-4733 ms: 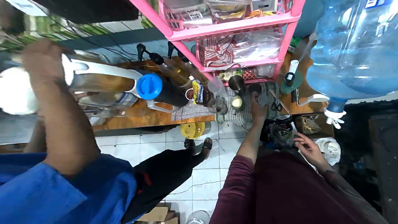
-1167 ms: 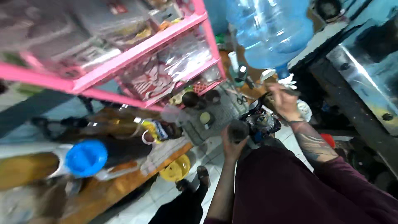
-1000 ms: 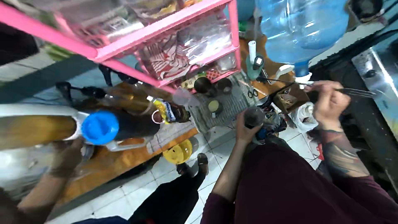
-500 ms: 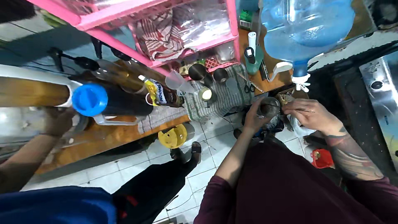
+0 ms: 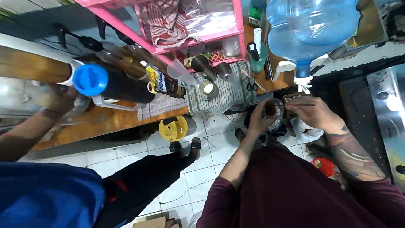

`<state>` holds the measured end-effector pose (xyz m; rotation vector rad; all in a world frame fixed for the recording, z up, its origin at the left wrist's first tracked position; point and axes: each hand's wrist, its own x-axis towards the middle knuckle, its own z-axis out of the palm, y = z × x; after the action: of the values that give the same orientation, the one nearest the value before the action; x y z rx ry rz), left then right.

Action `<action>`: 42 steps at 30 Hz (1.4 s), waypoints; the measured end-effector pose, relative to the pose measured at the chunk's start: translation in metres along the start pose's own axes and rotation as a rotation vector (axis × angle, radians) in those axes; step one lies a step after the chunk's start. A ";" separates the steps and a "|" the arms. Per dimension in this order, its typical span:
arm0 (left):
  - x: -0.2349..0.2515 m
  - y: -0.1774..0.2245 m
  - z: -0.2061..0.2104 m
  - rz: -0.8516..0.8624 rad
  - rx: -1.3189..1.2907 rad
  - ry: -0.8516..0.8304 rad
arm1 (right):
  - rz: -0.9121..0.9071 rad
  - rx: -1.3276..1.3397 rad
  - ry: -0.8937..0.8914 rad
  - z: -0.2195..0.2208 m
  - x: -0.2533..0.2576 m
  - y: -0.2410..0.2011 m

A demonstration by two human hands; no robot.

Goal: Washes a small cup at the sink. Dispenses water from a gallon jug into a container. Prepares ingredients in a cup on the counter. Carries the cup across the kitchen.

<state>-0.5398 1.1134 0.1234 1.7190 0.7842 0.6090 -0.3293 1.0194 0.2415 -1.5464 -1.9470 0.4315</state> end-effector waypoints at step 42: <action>-0.031 -0.014 -0.016 -0.020 0.033 0.083 | -0.075 0.071 -0.070 0.024 0.018 -0.016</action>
<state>-0.5741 1.1023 0.1140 1.7230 0.8725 0.6606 -0.3591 1.0357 0.2369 -1.4259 -2.0132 0.5232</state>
